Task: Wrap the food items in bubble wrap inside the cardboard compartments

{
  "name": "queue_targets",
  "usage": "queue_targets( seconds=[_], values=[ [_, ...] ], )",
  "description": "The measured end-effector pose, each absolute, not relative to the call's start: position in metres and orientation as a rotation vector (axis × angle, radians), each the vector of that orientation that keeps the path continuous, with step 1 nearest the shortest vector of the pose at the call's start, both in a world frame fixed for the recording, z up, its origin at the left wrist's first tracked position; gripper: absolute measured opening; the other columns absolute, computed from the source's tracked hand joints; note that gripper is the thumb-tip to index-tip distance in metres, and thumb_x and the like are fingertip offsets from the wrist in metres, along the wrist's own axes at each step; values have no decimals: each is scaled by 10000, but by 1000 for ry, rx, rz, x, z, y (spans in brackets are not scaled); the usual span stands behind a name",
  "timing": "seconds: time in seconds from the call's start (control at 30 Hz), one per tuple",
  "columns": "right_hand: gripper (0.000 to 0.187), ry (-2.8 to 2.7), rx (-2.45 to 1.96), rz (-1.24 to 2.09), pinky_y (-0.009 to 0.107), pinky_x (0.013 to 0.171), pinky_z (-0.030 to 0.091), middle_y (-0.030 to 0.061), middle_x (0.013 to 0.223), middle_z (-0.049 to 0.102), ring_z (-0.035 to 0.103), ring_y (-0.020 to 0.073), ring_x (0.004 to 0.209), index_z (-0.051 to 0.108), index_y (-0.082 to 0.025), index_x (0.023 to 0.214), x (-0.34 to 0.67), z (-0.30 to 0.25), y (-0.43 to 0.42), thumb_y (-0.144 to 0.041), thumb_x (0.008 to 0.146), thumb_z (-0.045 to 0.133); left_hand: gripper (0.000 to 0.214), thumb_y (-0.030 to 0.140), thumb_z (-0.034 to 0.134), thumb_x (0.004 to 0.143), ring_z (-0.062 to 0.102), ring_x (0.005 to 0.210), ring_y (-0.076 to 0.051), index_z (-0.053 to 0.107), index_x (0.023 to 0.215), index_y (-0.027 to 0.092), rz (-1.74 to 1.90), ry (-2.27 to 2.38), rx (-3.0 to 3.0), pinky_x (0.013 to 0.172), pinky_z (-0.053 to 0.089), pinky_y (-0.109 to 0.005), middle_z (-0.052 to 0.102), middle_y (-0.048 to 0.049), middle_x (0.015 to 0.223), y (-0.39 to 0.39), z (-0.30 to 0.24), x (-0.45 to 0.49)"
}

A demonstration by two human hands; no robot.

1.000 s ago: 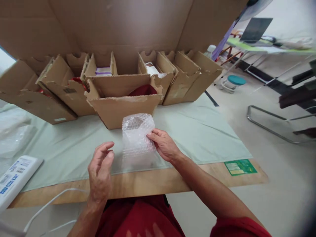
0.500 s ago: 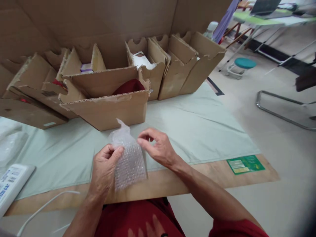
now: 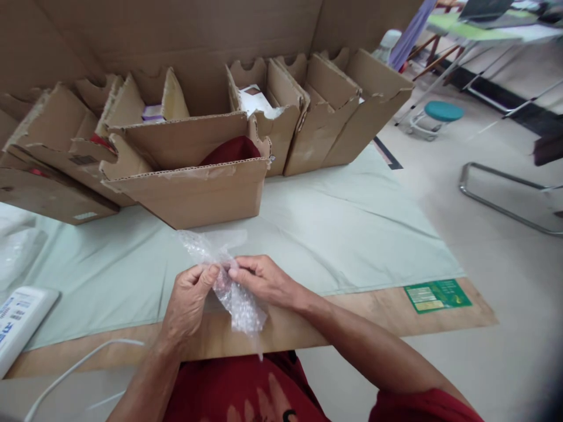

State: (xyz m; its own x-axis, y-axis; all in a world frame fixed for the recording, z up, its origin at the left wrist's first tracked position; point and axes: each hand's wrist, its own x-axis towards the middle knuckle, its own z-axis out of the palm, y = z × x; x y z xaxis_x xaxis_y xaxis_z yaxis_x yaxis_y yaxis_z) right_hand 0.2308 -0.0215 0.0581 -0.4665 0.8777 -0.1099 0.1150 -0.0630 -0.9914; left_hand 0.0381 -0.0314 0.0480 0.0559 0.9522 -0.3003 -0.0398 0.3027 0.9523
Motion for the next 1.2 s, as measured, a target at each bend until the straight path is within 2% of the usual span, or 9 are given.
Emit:
queue_targets(
  seconds=[0.1,0.2,0.33,0.47,0.6,0.7,0.83,1.0,1.2],
  values=[
    [331,-1380,-1044,1719,277,698,470,19,803,684,607,146,724,668,-169,857,244,55,-10,-478,946,590,453,599,863,685,583,667,-136,729,653,168,1056,1298,871,668,483,-238,686,-9,673,-37,53,27],
    [302,-1197,-1141,1648,271,678,472,10,794,691,602,140,696,665,-175,1015,262,61,4,-443,878,685,431,570,919,600,597,668,-131,759,658,174,1136,1370,749,651,495,-220,703,-9,684,-45,62,12],
    [612,-1180,-1305,1519,286,690,501,56,933,739,643,166,763,566,-165,1368,282,76,13,-491,870,709,440,524,968,509,623,687,-137,786,687,166,1092,1436,577,673,533,-213,711,-18,679,-62,69,1],
    [972,-1394,-1334,1642,303,744,528,115,1124,737,678,187,866,376,-153,1569,282,71,8,-461,763,823,464,543,941,551,676,733,-190,788,735,145,990,1388,433,684,589,-283,750,-68,776,-86,68,5],
    [630,-1697,-1307,1508,286,737,497,34,883,735,649,155,780,561,-118,1429,267,58,2,-284,837,697,445,523,927,604,694,744,-214,777,766,137,880,1307,392,604,599,-306,760,-93,849,-114,63,7],
    [392,-1974,-1357,1250,285,760,483,30,901,751,656,155,801,689,-149,1269,252,67,3,-178,893,580,447,517,934,601,722,768,-242,769,753,130,826,1311,366,597,604,-311,751,-95,799,-131,60,4],
    [389,-2483,-1377,752,318,830,447,61,1094,783,678,194,941,729,-210,1205,221,93,22,-62,919,509,454,540,904,650,746,796,-264,759,769,127,788,1246,362,588,590,-298,761,-120,803,-137,56,6],
    [398,-2818,-1348,207,374,851,415,110,1080,766,648,247,974,709,-185,1222,193,97,50,-11,919,518,572,666,770,761,753,820,-258,774,992,143,608,1056,475,584,592,-320,780,-197,1076,-141,59,8],
    [296,-2474,-1381,90,443,905,446,155,1230,713,612,298,1077,681,-150,1258,228,89,16,-177,1013,517,466,633,723,822,740,690,-208,812,933,190,428,1084,815,611,572,-294,801,-138,885,-141,87,-25]
  ],
)
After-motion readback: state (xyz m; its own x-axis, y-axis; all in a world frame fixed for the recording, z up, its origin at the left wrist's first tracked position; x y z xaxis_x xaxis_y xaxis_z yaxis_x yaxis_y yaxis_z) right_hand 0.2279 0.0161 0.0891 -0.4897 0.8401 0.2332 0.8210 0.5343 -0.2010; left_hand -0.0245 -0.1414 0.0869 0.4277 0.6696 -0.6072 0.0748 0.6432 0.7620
